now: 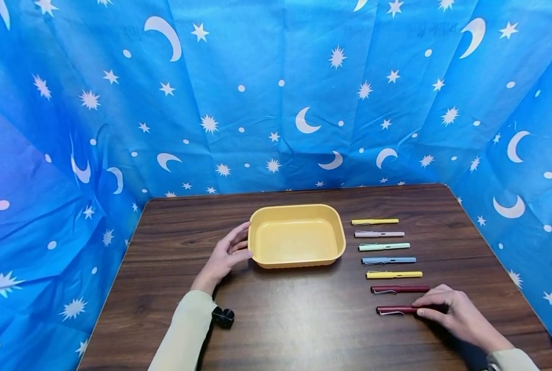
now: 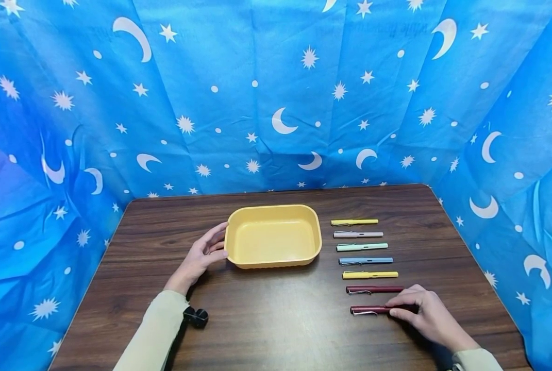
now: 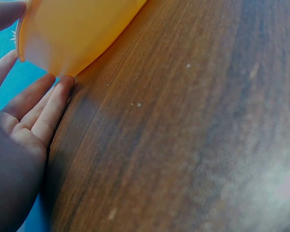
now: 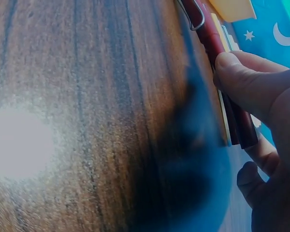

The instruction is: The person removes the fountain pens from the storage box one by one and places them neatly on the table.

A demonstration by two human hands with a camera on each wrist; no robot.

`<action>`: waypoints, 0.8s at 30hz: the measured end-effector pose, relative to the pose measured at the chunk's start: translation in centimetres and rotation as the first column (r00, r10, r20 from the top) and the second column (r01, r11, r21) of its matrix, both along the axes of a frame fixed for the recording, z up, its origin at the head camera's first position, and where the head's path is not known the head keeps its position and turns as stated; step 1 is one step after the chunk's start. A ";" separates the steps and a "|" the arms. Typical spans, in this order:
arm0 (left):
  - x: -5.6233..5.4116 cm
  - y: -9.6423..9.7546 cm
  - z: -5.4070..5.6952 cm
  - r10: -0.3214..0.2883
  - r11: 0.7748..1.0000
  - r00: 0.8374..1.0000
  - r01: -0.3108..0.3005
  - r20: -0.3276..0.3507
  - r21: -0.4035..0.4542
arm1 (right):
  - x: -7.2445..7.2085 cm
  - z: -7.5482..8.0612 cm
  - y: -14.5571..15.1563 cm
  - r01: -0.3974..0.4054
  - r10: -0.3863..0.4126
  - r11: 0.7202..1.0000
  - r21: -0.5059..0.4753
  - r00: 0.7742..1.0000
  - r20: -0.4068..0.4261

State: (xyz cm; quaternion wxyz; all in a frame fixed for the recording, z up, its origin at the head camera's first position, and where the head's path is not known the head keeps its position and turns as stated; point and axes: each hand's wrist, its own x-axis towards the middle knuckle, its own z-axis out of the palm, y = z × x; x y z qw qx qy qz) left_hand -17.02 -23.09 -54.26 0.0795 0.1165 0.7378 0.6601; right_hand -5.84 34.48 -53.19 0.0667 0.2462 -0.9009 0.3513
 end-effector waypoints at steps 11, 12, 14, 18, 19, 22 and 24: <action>0.1 -0.1 0.1 -0.001 1.000 1.000 0.001 0.010 0.004 | -0.1 -0.3 -0.3 0.040 -0.038 0.999 0.020 0.997 -0.074; 0.1 -0.1 0.1 0.001 1.000 1.000 -0.001 0.011 0.004 | -0.1 -0.4 -0.3 0.038 -0.036 0.999 0.019 0.996 -0.081; 0.1 0.0 0.1 0.006 1.000 1.000 -0.006 0.013 0.003 | -0.1 -0.5 -0.3 0.039 -0.037 0.999 0.023 0.995 -0.089; 0.1 0.0 0.1 0.011 1.000 1.000 -0.011 0.014 0.000 | -0.1 -0.6 -0.4 0.037 -0.034 0.999 0.034 0.995 -0.096; 0.1 0.0 0.1 0.010 1.000 1.000 -0.010 0.013 0.001 | -0.1 -0.6 -0.4 0.036 -0.033 0.999 0.037 0.994 -0.100; 0.1 0.0 0.0 0.006 1.000 1.000 -0.006 0.009 0.004 | 0.0 -0.6 -0.6 0.032 -0.027 0.998 0.046 0.993 -0.115; 0.0 0.0 0.0 0.007 1.000 1.000 -0.007 0.009 0.006 | 0.0 -0.6 -0.7 0.035 -0.028 0.998 0.053 0.991 -0.132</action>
